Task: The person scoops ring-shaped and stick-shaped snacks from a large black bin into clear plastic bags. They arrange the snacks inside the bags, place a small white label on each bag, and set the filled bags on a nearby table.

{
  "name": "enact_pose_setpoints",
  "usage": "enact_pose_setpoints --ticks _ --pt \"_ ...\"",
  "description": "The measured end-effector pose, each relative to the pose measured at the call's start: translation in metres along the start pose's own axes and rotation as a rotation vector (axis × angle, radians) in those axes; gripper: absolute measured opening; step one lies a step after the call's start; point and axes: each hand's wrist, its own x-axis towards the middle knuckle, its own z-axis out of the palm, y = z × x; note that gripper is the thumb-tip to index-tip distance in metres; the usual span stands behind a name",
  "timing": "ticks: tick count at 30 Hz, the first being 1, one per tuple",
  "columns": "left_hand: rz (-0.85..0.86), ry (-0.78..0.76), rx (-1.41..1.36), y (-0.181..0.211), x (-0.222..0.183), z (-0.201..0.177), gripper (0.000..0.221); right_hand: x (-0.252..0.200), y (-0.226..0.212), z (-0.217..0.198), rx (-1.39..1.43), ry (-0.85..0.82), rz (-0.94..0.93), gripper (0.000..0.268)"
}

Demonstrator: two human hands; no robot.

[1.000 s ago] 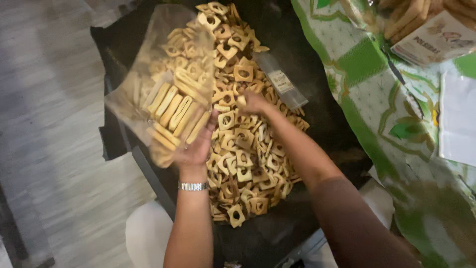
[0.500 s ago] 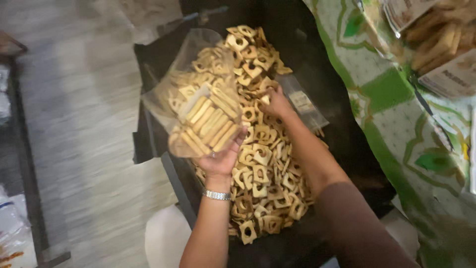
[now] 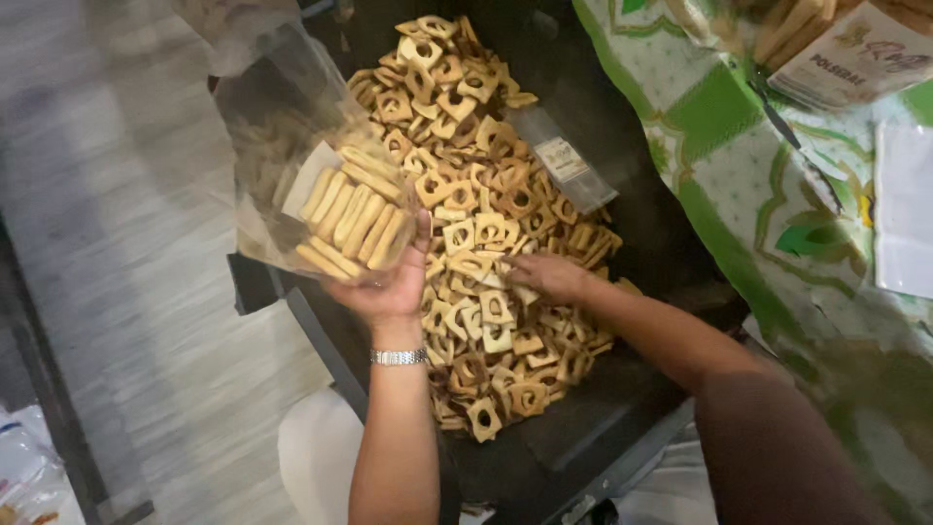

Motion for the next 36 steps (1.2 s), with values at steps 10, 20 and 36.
enact_pose_setpoints --ticks 10,20,36 --pt "0.011 0.107 -0.005 0.004 -0.001 -0.003 0.087 0.071 0.032 -0.023 1.095 0.079 0.871 0.070" --pt "-0.164 0.093 -0.022 -0.003 0.000 -0.018 0.092 0.136 -0.017 0.060 0.332 -0.051 0.930 0.075" --pt "-0.415 -0.066 0.011 -0.017 -0.002 -0.008 0.092 0.026 -0.026 -0.284 0.975 0.799 0.756 0.081"
